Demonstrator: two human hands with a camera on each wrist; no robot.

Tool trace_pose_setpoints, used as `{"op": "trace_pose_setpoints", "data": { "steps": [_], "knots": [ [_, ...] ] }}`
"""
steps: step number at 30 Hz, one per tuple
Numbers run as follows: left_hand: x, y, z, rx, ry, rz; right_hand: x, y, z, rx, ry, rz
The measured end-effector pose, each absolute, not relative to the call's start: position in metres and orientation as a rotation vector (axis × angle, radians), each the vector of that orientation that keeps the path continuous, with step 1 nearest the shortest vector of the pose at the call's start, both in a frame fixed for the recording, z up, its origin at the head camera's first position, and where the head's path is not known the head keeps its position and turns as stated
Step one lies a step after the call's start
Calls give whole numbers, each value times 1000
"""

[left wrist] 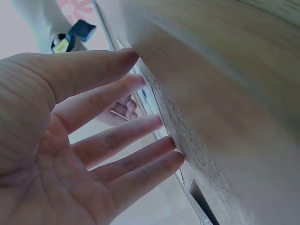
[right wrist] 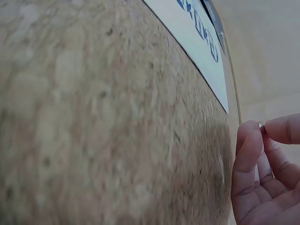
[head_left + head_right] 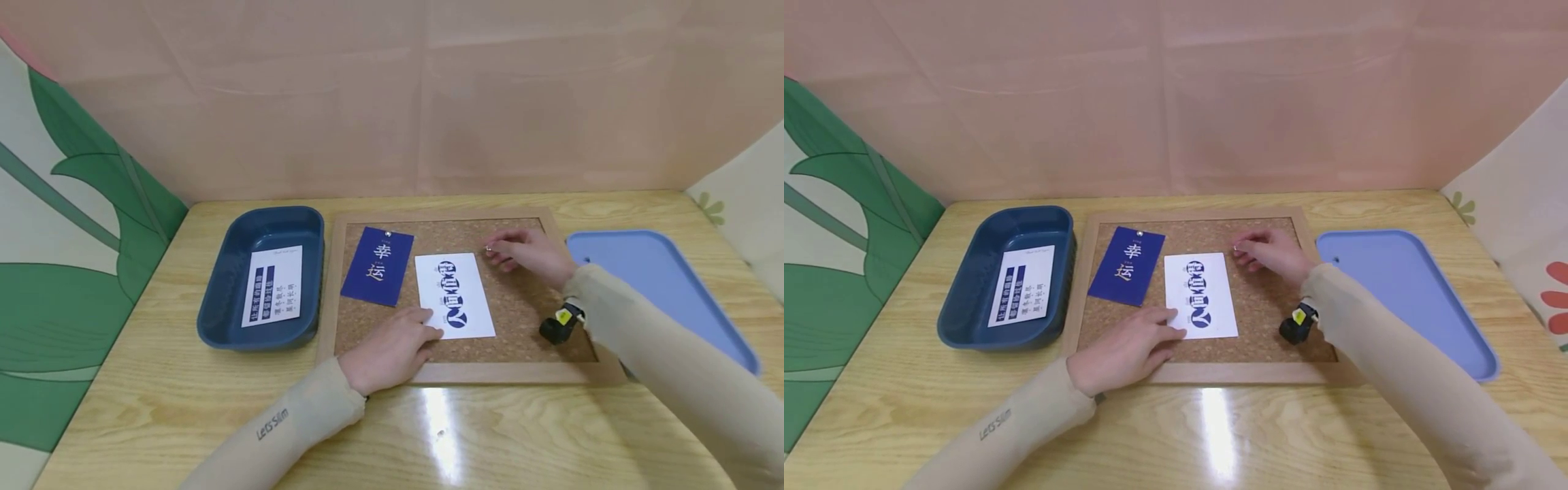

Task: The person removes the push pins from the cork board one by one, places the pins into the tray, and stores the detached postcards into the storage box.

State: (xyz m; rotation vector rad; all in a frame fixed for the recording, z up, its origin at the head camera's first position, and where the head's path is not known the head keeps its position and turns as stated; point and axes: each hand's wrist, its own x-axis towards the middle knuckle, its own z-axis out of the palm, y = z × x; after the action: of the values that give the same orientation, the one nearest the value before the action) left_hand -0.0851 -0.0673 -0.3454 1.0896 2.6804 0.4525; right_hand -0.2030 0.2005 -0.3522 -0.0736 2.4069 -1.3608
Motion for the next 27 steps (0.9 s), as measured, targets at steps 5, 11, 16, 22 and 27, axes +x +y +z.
{"op": "trace_pose_setpoints", "data": {
  "steps": [5,11,16,22,27],
  "knots": [
    [-85,-67,-345,1097,2686,442,-203,208,-351,-32,2416,-1367],
    [-84,-68,-345,1099,2685,444,-201,217,-346,-24,2446,-1350],
    [-84,-68,-345,1096,2683,453,-200,227,-343,-43,2455,-1383],
    [-85,-68,-345,1105,2685,452,-202,242,-347,-20,2449,-1421],
    [-85,-68,-346,1112,2688,460,-202,253,-348,-6,2465,-1424]
  ]
}}
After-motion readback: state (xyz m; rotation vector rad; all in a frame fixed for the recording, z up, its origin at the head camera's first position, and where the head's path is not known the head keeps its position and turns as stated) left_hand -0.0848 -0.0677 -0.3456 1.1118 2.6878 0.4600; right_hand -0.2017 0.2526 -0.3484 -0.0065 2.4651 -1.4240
